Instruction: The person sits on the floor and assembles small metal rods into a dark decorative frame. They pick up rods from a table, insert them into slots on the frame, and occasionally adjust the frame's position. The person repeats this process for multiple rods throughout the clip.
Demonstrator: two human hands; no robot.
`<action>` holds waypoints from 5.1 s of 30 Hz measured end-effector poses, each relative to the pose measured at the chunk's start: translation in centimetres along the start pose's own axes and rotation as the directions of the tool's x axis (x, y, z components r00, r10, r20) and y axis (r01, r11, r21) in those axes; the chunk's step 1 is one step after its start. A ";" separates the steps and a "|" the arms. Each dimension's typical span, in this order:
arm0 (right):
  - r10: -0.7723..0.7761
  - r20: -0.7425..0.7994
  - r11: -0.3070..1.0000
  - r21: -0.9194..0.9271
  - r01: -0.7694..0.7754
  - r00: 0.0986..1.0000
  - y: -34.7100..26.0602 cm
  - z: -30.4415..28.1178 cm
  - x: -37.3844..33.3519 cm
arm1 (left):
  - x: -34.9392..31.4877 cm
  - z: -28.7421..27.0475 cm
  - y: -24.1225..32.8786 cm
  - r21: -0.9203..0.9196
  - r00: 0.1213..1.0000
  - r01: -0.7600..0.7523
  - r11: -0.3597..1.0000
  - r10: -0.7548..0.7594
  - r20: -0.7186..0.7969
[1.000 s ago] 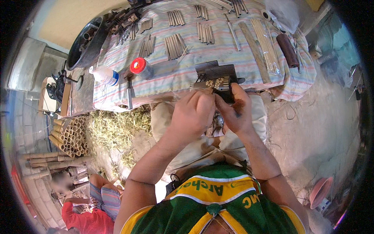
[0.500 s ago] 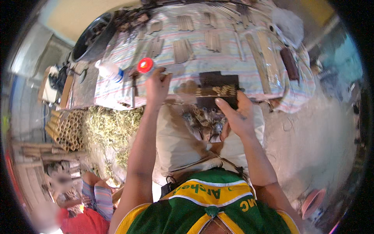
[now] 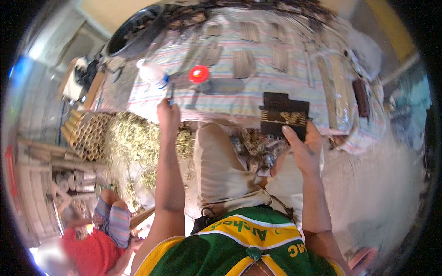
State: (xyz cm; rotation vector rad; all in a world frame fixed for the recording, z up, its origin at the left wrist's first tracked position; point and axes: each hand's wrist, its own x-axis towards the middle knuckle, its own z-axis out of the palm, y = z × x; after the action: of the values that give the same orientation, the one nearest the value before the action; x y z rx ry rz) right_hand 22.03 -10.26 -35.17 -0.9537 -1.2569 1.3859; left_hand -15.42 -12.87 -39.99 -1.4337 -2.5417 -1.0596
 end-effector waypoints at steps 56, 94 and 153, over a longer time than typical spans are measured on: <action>0.011 -0.001 1.000 0.011 -0.011 1.000 -0.5 -0.7 -0.3 | -2.5 2.1 4.7 -0.236 0.979 -0.171 0.957 0.138 -0.149; 0.093 0.105 0.995 -0.037 -0.089 0.990 -0.1 -1.9 -1.8 | -1.8 2.9 19.0 -0.445 0.496 -0.758 0.476 0.865 0.080; -0.032 0.056 0.920 -0.389 0.051 0.998 4.3 -8.1 6.6 | -5.8 6.0 16.5 -0.905 0.872 0.288 0.313 0.305 0.383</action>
State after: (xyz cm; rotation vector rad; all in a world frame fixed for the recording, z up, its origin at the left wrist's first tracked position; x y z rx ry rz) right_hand 27.91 -1.99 -40.16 -1.1591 -1.6195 1.1497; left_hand 2.27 -8.09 -37.65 -2.1123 -1.9976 -2.8918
